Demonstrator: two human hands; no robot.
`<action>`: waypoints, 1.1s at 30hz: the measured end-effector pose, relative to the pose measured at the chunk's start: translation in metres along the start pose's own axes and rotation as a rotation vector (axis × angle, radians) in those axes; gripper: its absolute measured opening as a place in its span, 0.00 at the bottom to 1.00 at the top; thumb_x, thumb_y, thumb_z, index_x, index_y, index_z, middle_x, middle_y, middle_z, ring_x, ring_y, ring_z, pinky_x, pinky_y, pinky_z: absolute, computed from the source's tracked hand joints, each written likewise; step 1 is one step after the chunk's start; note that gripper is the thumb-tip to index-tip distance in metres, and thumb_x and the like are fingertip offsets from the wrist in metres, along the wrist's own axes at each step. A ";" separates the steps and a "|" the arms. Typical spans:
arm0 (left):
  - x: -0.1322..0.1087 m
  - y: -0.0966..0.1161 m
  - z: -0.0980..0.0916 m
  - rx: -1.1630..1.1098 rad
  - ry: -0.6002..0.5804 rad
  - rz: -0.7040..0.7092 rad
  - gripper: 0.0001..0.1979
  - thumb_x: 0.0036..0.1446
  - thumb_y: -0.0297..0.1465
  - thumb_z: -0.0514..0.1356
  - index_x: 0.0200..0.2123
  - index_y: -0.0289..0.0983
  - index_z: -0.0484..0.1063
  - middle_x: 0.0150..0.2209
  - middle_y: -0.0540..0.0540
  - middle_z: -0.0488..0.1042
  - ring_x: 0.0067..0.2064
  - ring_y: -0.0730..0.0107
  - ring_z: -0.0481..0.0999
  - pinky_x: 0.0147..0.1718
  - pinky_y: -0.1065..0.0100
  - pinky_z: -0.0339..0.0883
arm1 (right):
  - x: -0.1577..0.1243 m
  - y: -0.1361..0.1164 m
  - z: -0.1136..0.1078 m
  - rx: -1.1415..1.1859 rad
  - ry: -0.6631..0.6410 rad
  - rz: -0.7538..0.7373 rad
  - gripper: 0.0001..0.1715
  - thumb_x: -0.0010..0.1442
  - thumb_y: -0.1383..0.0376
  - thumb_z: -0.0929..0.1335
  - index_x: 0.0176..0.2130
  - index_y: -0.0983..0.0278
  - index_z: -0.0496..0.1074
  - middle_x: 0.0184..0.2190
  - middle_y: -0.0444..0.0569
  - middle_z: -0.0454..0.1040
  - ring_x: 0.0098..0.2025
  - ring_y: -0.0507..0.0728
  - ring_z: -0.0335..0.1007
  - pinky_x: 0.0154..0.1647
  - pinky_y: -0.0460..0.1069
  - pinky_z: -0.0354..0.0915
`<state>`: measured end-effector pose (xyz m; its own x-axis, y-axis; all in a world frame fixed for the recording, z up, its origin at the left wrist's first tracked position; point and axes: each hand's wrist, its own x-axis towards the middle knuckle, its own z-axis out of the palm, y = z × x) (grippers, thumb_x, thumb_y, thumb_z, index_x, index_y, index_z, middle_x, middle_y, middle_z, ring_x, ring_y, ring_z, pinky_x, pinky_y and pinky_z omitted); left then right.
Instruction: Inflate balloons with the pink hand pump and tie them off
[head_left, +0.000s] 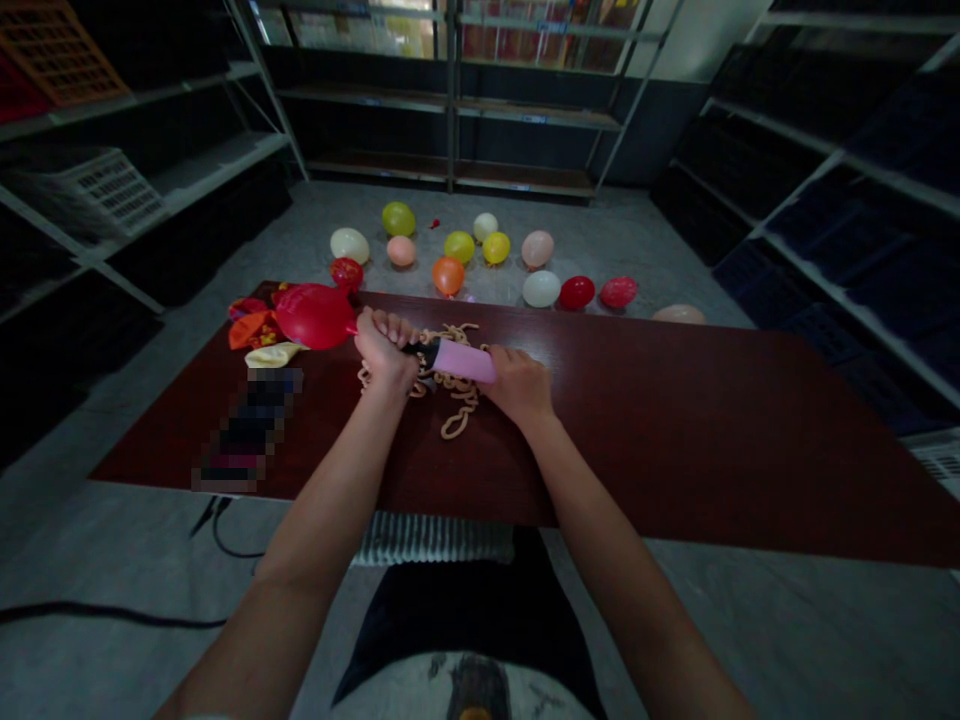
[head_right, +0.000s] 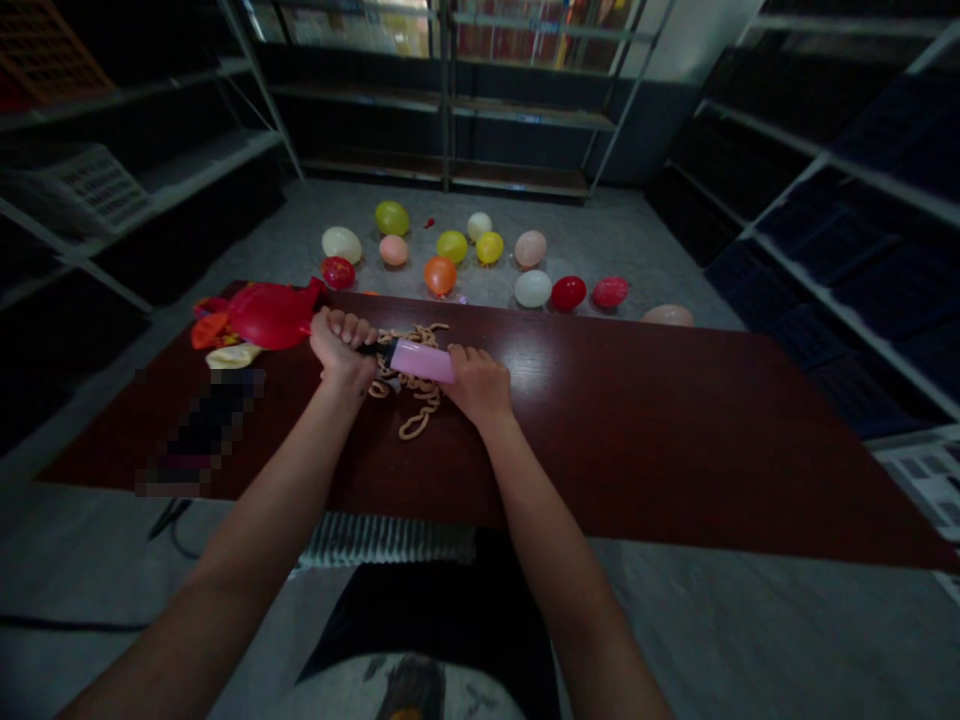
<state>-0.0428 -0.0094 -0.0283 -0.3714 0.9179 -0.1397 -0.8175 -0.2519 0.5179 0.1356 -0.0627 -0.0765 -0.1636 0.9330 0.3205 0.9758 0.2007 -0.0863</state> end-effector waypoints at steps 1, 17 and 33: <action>0.001 0.001 0.000 -0.001 -0.002 0.010 0.25 0.69 0.28 0.45 0.18 0.39 0.44 0.14 0.56 0.43 0.13 0.77 0.44 0.14 0.70 0.41 | 0.001 0.001 0.000 -0.002 0.014 0.000 0.19 0.64 0.55 0.67 0.50 0.63 0.72 0.42 0.54 0.80 0.43 0.61 0.74 0.35 0.51 0.57; 0.009 0.030 0.004 -0.024 0.038 0.078 0.21 0.69 0.26 0.42 0.20 0.38 0.42 0.13 0.57 0.44 0.13 0.80 0.44 0.18 0.71 0.40 | 0.009 0.035 -0.010 -0.111 0.111 0.019 0.16 0.64 0.61 0.67 0.51 0.62 0.72 0.44 0.56 0.77 0.47 0.65 0.68 0.47 0.56 0.56; 0.010 0.042 -0.004 -0.021 0.075 0.167 0.22 0.70 0.28 0.41 0.21 0.38 0.43 0.16 0.56 0.42 0.15 0.79 0.43 0.17 0.71 0.41 | 0.001 0.046 -0.010 -0.024 0.057 0.089 0.17 0.60 0.66 0.69 0.50 0.65 0.71 0.46 0.57 0.75 0.47 0.64 0.66 0.41 0.53 0.58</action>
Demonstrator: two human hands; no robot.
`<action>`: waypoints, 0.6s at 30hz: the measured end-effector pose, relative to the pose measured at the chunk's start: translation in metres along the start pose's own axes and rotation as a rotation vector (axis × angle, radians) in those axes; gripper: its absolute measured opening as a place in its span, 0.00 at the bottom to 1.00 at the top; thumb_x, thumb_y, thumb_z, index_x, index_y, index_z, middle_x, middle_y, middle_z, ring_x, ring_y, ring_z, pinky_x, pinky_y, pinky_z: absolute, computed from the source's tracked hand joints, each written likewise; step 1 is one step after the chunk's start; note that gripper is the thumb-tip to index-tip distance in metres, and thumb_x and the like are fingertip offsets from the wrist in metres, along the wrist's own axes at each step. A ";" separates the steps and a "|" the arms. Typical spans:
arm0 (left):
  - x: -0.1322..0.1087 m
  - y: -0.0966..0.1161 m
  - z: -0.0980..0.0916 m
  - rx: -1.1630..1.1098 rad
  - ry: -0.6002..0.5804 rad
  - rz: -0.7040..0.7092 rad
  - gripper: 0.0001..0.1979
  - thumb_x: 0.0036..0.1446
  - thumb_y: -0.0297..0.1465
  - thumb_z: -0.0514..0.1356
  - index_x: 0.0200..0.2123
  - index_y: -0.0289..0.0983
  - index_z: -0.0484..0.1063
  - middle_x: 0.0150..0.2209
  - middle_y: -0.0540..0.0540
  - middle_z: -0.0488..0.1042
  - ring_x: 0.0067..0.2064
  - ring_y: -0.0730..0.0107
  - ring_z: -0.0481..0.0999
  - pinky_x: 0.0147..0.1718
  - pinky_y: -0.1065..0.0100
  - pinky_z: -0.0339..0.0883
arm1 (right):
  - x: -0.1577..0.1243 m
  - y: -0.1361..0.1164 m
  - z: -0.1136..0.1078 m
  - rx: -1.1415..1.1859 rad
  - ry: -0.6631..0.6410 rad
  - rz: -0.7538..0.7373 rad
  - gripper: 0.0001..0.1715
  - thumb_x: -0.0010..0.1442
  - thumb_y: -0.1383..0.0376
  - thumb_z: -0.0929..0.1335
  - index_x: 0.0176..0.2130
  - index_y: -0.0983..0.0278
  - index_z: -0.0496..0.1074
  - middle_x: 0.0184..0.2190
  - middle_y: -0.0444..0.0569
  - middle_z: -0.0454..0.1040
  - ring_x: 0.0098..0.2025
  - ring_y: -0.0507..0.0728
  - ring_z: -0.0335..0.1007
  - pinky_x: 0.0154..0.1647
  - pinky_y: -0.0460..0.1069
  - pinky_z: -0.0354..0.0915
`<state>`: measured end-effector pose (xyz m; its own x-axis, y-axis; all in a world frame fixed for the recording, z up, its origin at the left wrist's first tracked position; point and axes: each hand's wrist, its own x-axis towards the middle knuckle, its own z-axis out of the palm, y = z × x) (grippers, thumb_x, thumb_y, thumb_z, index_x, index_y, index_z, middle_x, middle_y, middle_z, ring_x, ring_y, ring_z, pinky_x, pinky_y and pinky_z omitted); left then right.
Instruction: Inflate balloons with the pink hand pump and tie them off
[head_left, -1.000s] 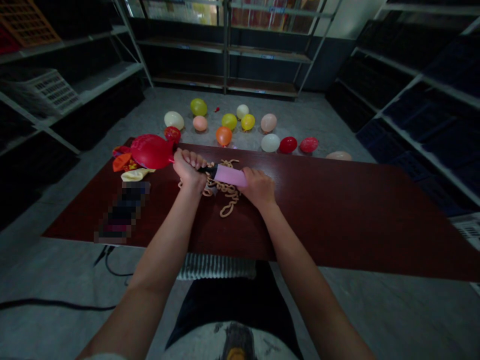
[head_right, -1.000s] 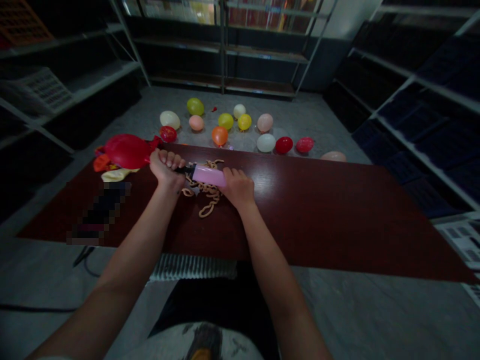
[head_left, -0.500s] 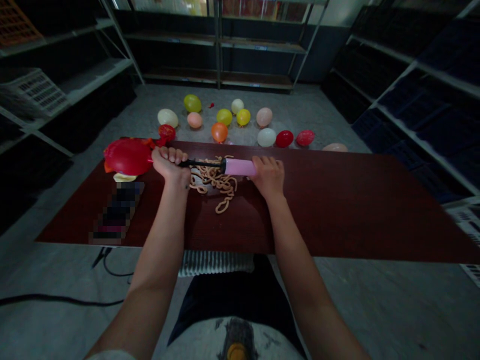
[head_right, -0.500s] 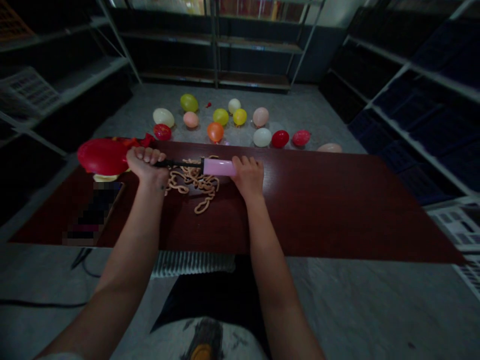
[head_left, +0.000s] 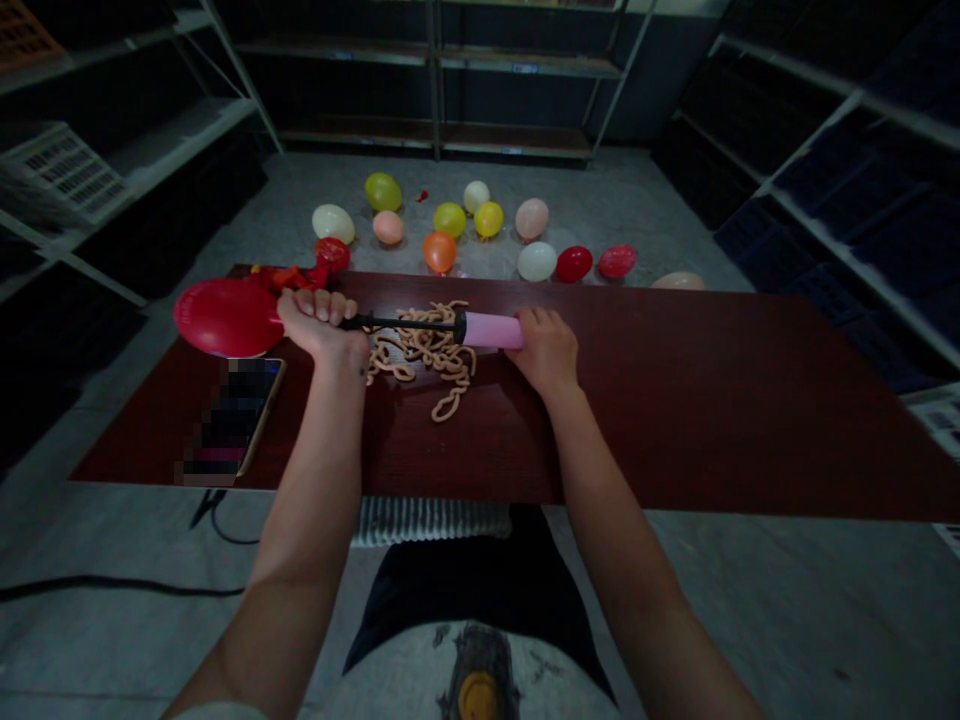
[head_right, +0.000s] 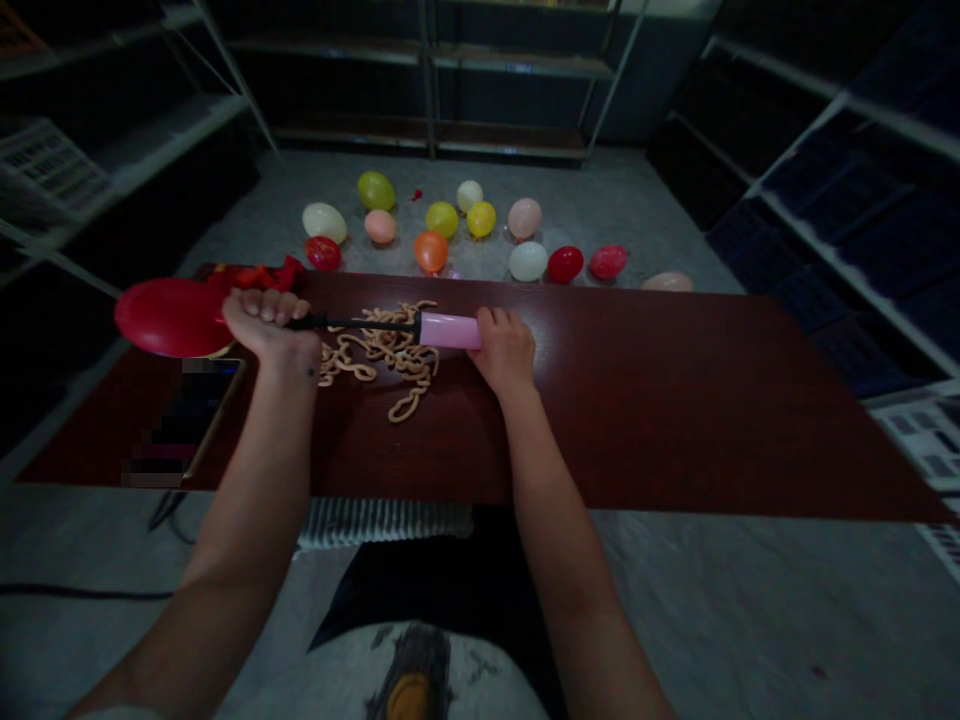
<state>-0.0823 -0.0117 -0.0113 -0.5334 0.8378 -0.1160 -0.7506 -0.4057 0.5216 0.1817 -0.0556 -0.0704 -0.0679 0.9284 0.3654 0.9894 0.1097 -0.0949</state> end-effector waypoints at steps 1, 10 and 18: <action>-0.001 -0.001 0.000 -0.003 0.003 -0.002 0.22 0.71 0.28 0.41 0.20 0.38 0.43 0.16 0.56 0.42 0.15 0.79 0.43 0.17 0.71 0.41 | 0.000 -0.001 -0.001 -0.002 -0.009 -0.001 0.17 0.60 0.66 0.69 0.50 0.65 0.71 0.46 0.57 0.75 0.47 0.64 0.66 0.41 0.53 0.58; -0.009 -0.016 0.000 0.018 -0.024 -0.077 0.24 0.72 0.29 0.42 0.20 0.38 0.43 0.15 0.56 0.42 0.14 0.79 0.42 0.16 0.71 0.41 | -0.004 -0.026 -0.005 -0.010 -0.018 -0.062 0.15 0.61 0.64 0.69 0.47 0.65 0.71 0.44 0.57 0.76 0.46 0.63 0.68 0.40 0.53 0.58; -0.024 -0.035 0.001 0.061 -0.103 -0.155 0.26 0.72 0.32 0.45 0.19 0.38 0.43 0.14 0.56 0.42 0.13 0.79 0.43 0.14 0.71 0.40 | -0.008 -0.052 0.000 0.033 -0.067 -0.114 0.18 0.60 0.58 0.70 0.47 0.65 0.71 0.43 0.58 0.78 0.45 0.64 0.72 0.38 0.52 0.60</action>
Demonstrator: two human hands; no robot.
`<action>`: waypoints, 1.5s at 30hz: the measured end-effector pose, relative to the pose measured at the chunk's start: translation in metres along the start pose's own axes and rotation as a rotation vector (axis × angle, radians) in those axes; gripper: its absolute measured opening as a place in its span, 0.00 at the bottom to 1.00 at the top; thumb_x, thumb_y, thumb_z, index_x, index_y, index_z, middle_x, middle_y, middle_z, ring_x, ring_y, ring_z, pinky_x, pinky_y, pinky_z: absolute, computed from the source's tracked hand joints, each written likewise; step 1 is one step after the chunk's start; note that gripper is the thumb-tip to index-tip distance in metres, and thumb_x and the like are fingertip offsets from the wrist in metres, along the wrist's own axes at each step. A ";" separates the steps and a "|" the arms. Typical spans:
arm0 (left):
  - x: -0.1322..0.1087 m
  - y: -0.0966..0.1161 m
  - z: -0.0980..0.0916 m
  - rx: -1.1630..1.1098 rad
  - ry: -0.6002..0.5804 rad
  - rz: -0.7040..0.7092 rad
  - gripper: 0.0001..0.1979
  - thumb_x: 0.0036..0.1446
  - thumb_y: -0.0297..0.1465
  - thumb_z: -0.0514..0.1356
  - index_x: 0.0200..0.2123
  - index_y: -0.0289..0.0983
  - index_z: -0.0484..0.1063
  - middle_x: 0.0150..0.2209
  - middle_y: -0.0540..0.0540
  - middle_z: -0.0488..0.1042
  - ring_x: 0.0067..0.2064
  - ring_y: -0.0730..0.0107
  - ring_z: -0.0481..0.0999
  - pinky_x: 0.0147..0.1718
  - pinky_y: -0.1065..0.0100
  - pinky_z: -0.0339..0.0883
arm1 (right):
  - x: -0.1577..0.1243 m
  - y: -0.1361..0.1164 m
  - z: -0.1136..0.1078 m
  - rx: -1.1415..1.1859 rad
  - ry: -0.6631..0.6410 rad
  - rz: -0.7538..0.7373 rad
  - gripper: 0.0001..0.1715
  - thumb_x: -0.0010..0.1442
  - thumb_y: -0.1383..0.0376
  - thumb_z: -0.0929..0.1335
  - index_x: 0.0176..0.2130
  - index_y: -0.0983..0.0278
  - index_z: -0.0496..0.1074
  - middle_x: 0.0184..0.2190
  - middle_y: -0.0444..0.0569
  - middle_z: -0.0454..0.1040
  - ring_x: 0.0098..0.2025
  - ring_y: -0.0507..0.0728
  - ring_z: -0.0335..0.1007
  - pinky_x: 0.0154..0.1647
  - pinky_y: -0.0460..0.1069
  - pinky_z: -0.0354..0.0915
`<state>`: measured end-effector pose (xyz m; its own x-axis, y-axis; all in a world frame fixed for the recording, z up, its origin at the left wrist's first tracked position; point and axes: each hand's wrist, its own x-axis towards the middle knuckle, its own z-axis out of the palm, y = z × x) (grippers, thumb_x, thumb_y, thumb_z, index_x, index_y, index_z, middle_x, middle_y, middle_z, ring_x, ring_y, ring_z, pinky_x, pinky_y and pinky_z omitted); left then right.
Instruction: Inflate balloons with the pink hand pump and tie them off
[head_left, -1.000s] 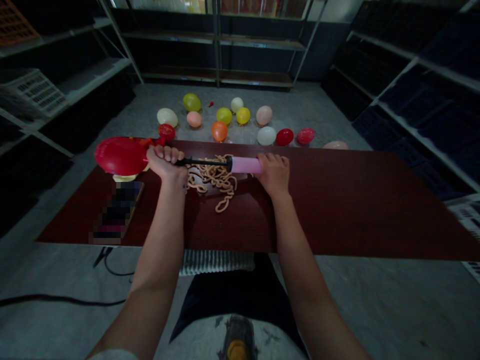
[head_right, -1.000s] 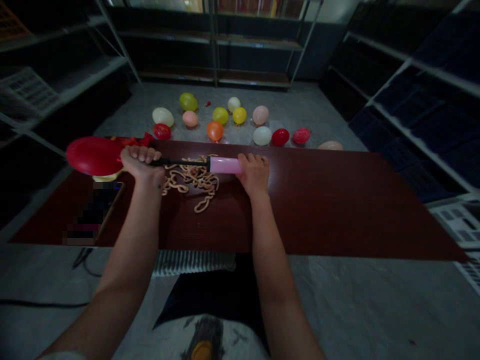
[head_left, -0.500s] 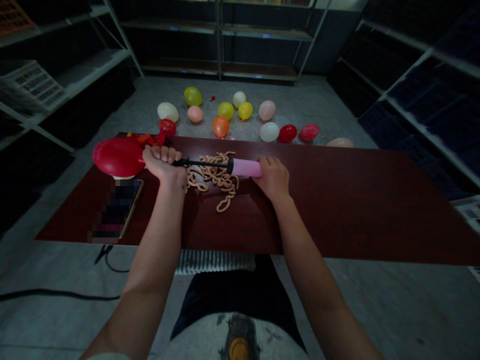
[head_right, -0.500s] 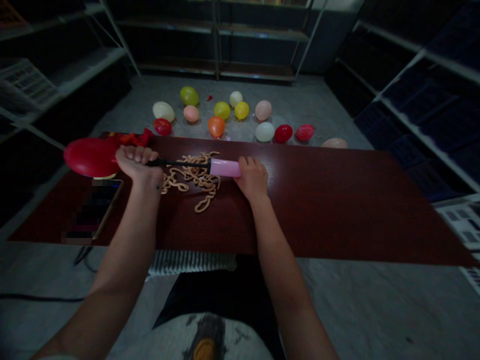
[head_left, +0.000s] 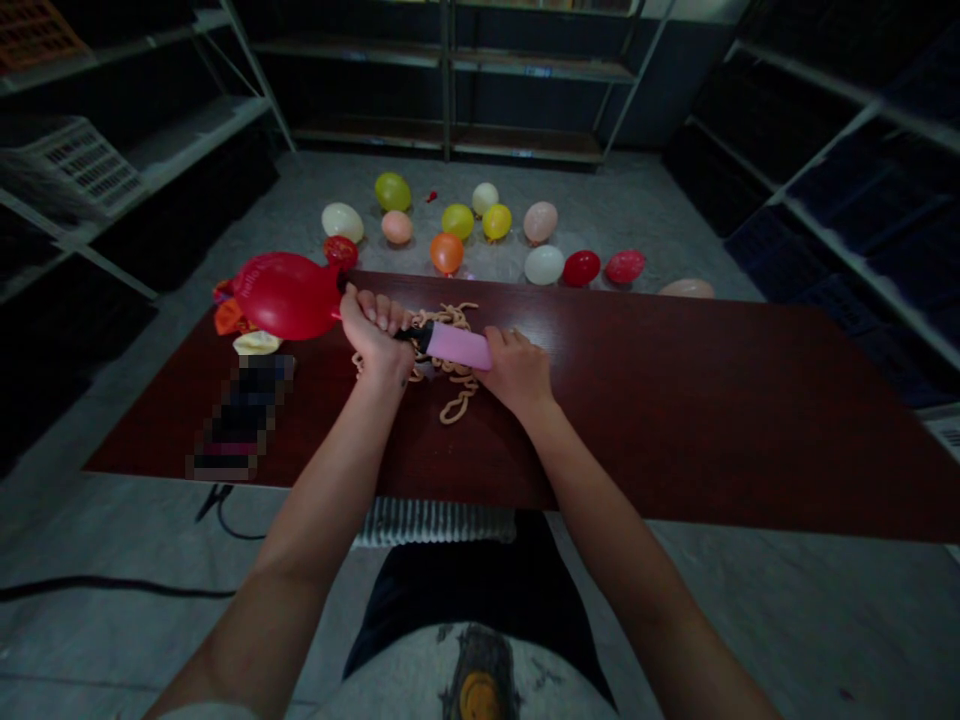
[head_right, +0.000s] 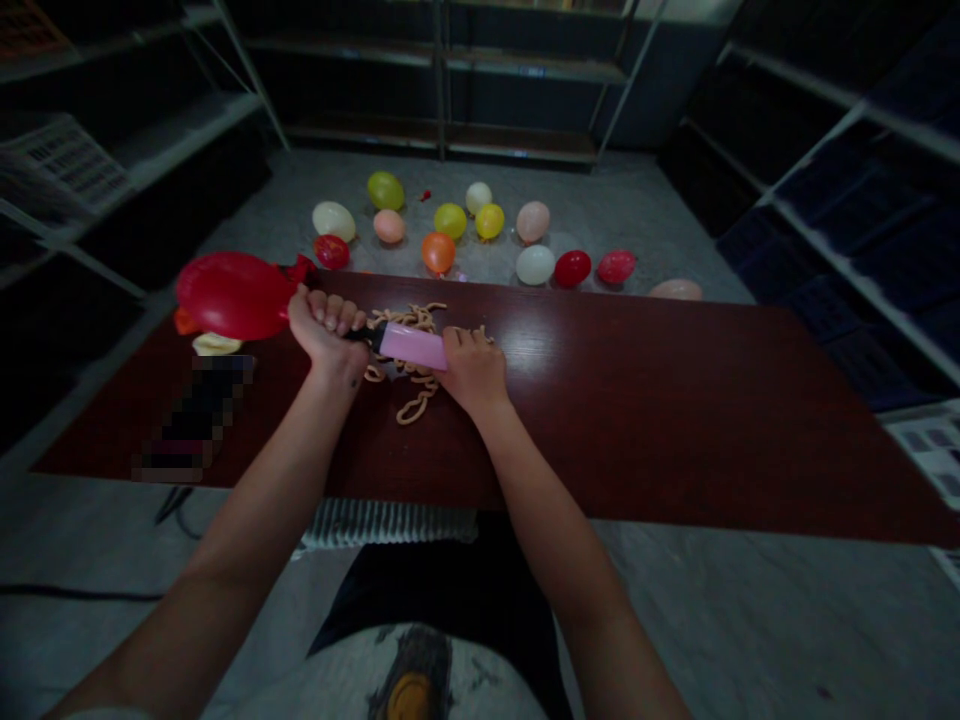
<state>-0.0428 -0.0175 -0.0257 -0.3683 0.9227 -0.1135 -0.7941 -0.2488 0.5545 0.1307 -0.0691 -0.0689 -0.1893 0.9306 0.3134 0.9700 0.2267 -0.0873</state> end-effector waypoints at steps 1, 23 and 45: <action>0.000 0.000 0.000 -0.004 0.001 -0.014 0.26 0.72 0.32 0.45 0.18 0.38 0.43 0.14 0.56 0.42 0.13 0.79 0.43 0.14 0.71 0.40 | 0.000 0.000 0.001 0.003 0.003 0.002 0.18 0.60 0.57 0.70 0.47 0.65 0.71 0.43 0.58 0.79 0.45 0.64 0.72 0.38 0.52 0.60; 0.027 0.040 -0.012 -0.058 0.074 0.100 0.23 0.71 0.29 0.41 0.20 0.38 0.42 0.15 0.55 0.43 0.14 0.78 0.45 0.16 0.71 0.43 | 0.005 0.047 -0.014 -0.123 0.087 0.074 0.18 0.63 0.63 0.68 0.52 0.61 0.72 0.45 0.55 0.77 0.48 0.65 0.68 0.45 0.55 0.57; 0.003 0.007 0.004 -0.027 0.025 0.004 0.25 0.72 0.30 0.43 0.19 0.38 0.42 0.14 0.56 0.40 0.13 0.79 0.42 0.15 0.72 0.40 | 0.001 0.004 -0.004 -0.021 0.045 0.070 0.16 0.62 0.63 0.69 0.50 0.64 0.71 0.45 0.59 0.77 0.48 0.65 0.68 0.46 0.56 0.56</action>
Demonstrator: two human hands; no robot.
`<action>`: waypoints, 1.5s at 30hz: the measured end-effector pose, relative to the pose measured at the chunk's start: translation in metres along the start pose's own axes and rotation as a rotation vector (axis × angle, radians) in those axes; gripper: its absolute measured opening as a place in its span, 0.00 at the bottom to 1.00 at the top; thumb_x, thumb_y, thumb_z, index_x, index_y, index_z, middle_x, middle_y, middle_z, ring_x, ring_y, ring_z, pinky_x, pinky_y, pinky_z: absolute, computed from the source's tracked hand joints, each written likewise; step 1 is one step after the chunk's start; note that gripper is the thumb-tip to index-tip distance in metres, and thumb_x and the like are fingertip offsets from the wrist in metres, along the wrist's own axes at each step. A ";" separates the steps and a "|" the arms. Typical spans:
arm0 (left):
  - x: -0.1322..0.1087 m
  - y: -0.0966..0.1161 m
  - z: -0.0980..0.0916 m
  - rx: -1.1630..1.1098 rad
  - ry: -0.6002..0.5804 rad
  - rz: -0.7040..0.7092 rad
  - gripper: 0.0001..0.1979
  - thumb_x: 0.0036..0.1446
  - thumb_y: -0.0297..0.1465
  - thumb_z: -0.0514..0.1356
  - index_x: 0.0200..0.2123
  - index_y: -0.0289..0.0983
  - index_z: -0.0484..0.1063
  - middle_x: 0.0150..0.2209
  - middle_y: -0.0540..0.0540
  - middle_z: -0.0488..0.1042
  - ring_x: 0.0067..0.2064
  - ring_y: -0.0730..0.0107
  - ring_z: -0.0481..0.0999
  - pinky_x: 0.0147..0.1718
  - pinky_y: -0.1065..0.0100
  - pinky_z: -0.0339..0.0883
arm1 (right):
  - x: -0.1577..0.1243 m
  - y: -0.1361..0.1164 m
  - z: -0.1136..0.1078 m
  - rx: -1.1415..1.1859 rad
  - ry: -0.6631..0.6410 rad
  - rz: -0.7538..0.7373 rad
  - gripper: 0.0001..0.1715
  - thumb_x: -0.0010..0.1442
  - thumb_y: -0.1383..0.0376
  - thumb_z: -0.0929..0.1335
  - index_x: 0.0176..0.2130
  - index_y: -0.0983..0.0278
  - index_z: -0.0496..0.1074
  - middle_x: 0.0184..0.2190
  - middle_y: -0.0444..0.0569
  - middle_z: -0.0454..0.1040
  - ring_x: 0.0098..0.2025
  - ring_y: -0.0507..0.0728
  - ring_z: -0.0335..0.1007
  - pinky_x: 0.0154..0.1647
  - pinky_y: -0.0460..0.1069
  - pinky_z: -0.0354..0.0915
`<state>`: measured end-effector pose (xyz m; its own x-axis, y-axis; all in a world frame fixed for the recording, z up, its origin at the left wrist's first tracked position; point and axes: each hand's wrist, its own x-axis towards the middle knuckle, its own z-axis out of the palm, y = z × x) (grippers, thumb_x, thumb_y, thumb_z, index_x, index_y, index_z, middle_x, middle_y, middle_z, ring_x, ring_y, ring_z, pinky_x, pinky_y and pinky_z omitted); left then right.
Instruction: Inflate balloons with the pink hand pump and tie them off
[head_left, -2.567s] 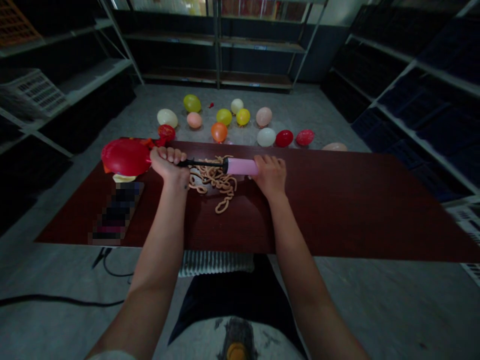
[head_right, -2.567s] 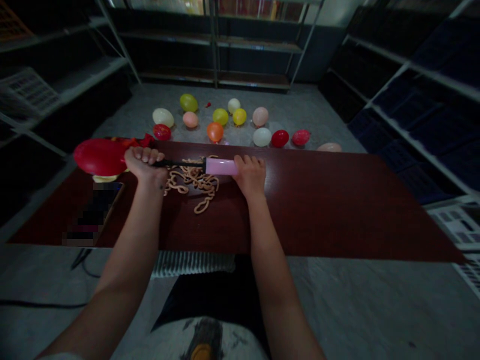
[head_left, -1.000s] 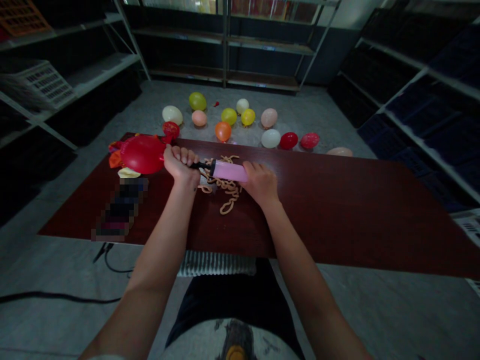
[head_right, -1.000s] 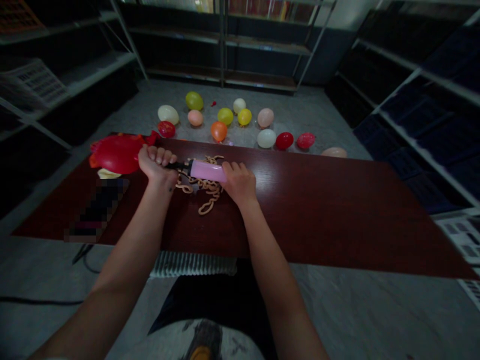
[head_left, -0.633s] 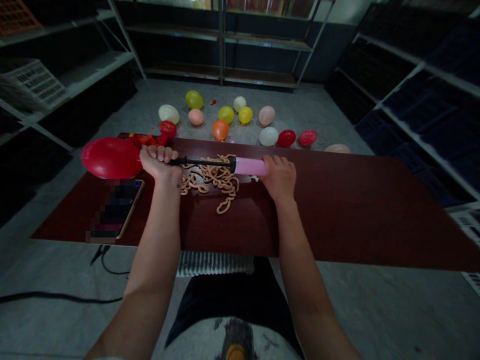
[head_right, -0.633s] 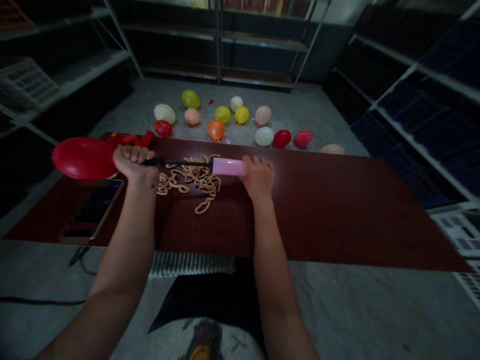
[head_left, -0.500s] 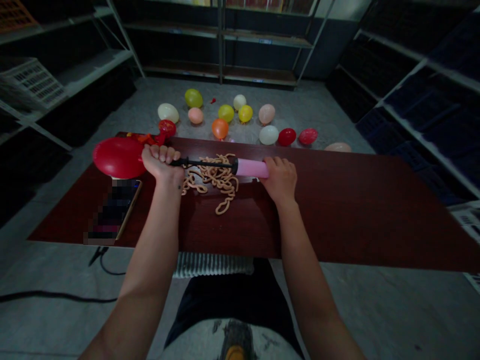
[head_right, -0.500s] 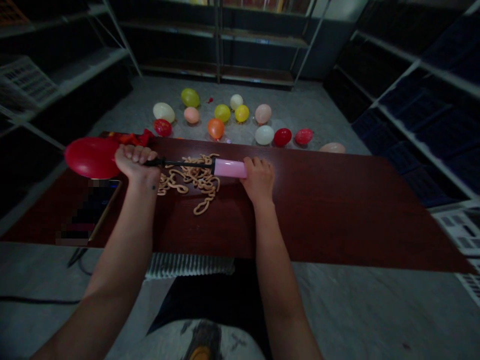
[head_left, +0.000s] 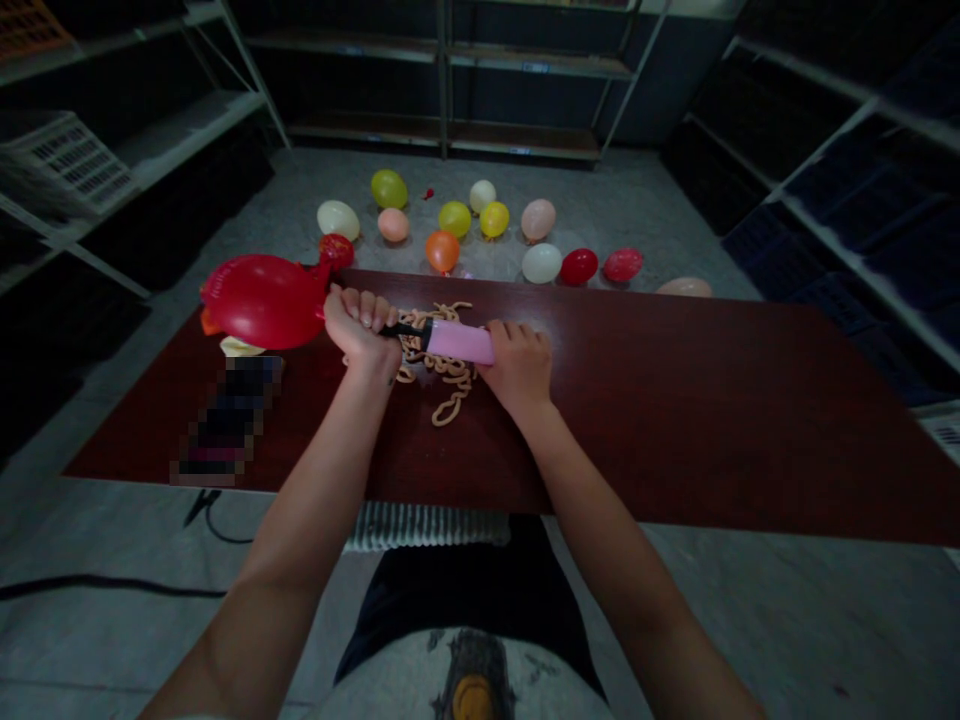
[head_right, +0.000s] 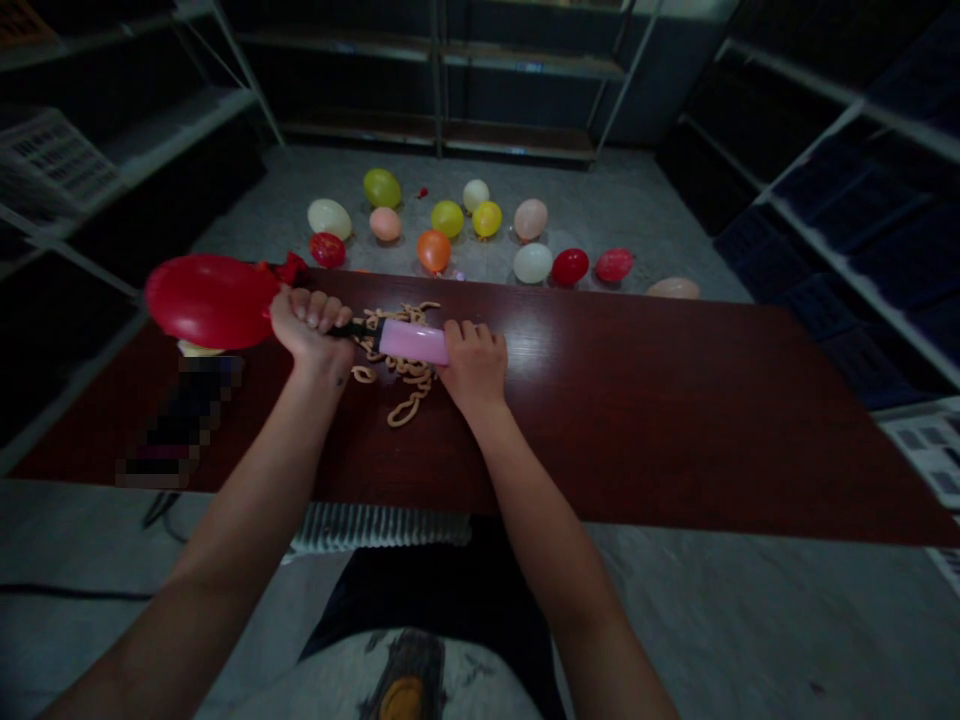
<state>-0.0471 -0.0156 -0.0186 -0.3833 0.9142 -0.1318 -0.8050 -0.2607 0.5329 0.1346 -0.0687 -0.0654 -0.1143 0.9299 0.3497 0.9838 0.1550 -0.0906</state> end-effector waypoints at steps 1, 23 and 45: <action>0.000 -0.003 0.000 0.005 -0.005 -0.006 0.26 0.72 0.31 0.43 0.19 0.38 0.42 0.14 0.56 0.40 0.13 0.79 0.42 0.15 0.71 0.40 | 0.000 -0.003 0.001 0.010 -0.001 -0.015 0.16 0.61 0.63 0.69 0.49 0.65 0.71 0.45 0.59 0.77 0.47 0.65 0.69 0.45 0.56 0.56; 0.015 0.031 -0.005 -0.046 0.038 0.073 0.24 0.72 0.30 0.42 0.21 0.38 0.42 0.15 0.56 0.43 0.14 0.80 0.45 0.18 0.70 0.42 | 0.009 0.033 -0.002 -0.100 0.136 0.039 0.17 0.64 0.64 0.66 0.53 0.62 0.71 0.45 0.57 0.76 0.48 0.66 0.67 0.49 0.59 0.56; 0.006 0.026 -0.001 -0.019 0.058 0.094 0.22 0.73 0.30 0.40 0.23 0.37 0.39 0.14 0.56 0.41 0.13 0.82 0.44 0.17 0.72 0.39 | 0.003 0.030 -0.006 -0.047 0.056 0.131 0.17 0.61 0.66 0.67 0.50 0.66 0.71 0.47 0.60 0.74 0.50 0.68 0.65 0.46 0.58 0.59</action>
<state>-0.0713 -0.0171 -0.0067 -0.4828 0.8660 -0.1304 -0.7723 -0.3509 0.5295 0.1641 -0.0632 -0.0617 0.0223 0.9208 0.3893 0.9952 0.0165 -0.0960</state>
